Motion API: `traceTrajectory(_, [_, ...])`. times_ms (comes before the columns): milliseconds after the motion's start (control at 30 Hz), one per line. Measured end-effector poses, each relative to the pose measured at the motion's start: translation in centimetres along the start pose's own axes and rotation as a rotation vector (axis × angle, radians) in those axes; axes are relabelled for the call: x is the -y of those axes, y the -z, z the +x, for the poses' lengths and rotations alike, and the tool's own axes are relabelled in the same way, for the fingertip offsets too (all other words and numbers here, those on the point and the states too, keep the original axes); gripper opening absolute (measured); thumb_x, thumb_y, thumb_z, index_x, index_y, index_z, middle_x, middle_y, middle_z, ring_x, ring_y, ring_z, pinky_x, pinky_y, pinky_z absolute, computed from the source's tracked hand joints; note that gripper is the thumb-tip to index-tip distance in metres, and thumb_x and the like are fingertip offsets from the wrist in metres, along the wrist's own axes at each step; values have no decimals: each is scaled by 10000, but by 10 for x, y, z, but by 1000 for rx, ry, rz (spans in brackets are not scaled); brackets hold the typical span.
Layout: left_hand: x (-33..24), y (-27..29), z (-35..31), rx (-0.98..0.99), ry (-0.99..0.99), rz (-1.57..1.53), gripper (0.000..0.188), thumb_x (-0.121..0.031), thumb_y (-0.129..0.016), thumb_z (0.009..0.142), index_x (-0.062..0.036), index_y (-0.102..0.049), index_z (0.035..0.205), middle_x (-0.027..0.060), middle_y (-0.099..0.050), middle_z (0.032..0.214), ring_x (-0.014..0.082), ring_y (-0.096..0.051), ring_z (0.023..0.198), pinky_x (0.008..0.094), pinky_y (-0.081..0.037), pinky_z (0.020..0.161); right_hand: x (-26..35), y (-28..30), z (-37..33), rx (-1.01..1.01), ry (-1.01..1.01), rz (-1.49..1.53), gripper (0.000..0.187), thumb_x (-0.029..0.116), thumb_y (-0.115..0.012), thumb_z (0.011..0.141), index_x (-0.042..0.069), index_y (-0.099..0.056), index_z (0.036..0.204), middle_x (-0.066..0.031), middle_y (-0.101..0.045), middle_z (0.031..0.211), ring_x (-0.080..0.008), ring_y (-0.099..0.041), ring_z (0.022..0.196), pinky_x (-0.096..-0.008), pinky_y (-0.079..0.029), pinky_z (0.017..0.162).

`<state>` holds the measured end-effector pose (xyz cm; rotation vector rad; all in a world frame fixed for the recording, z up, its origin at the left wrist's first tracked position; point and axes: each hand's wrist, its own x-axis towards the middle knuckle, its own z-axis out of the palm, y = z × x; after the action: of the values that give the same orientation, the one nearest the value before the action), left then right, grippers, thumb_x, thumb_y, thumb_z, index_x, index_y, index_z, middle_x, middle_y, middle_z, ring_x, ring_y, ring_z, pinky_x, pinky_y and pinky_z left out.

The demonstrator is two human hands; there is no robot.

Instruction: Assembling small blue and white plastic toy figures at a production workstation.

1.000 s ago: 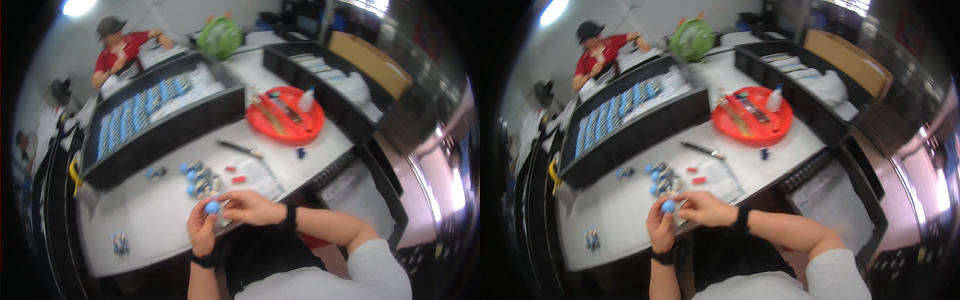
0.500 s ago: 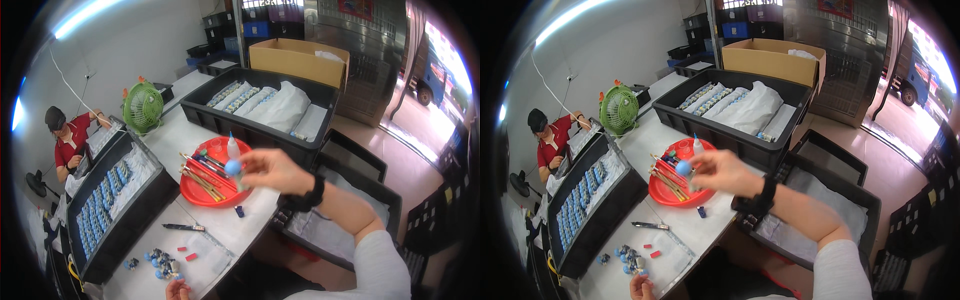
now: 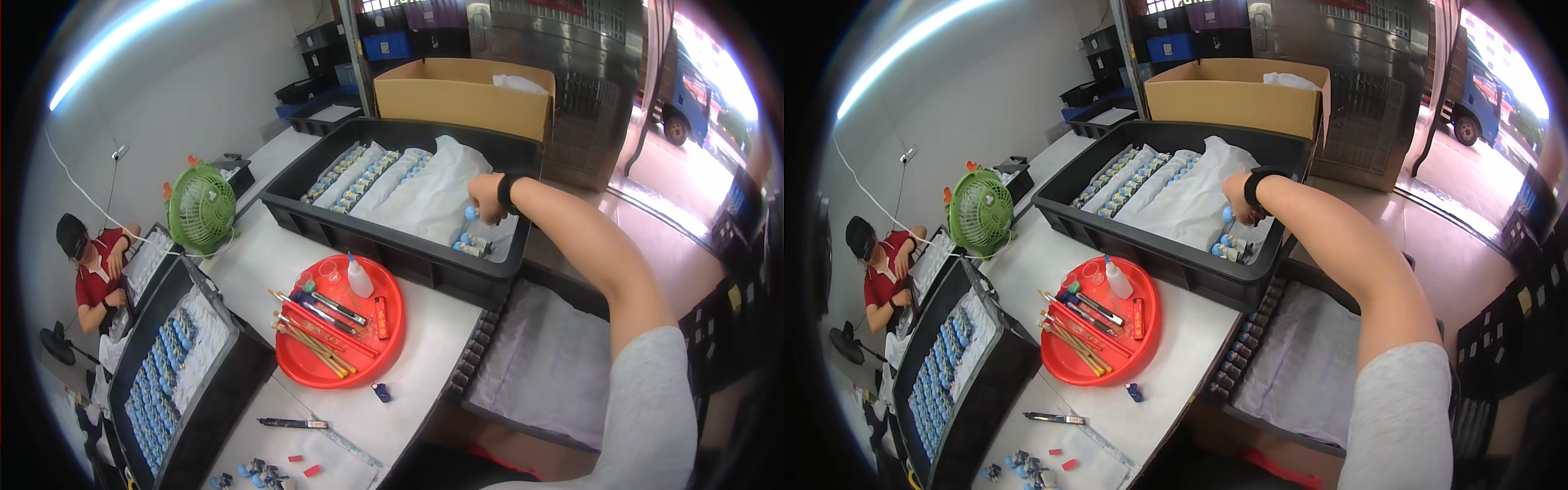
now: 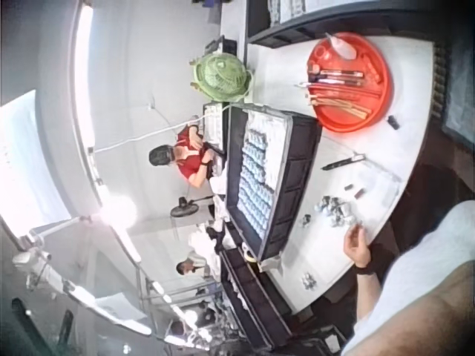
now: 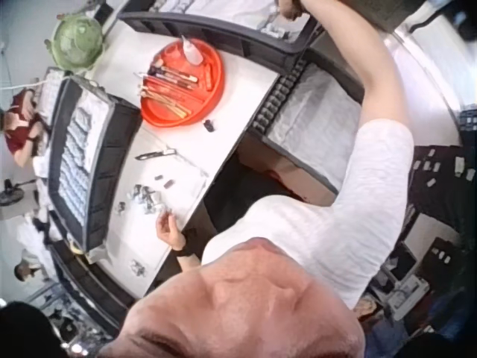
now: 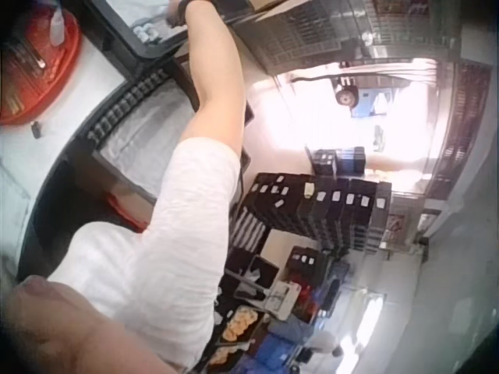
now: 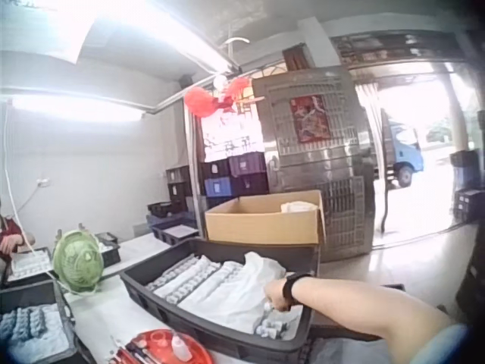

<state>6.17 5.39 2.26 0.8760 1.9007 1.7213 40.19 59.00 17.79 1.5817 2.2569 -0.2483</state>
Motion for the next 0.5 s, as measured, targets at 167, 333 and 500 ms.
traceTrajectory(167, [6, 5, -2, 18, -27, 28, 238, 22, -594, 802, 60, -552, 1033, 125, -594, 967, 187, -565, 859, 288, -464, 767, 12, 0, 21, 219, -46, -253, 170, 73, -698, 623, -10, -680, 770, -120, -669, 725, -218, -660, 676, -326, -517, 596])
traceTrajectory(333, [10, 5, -2, 2, -11, -13, 250, 30, -601, 799, 59, -550, 1042, 127, -596, 978, 190, -568, 874, 300, -466, 792, 19, -11, 42, 389, -130, -285, 167, 60, -697, 651, -45, -667, 777, -133, -674, 757, -193, -668, 698, -303, -525, 591])
traceTrajectory(500, [5, 4, -5, 30, 1, 28, 257, 37, -601, 800, 63, -548, 1050, 140, -600, 999, 203, -579, 900, 309, -472, 801, 17, -18, 46, 364, 3, -388, 193, 76, -701, 665, -42, -668, 814, -135, -676, 800, -197, -668, 727, -300, -524, 638])
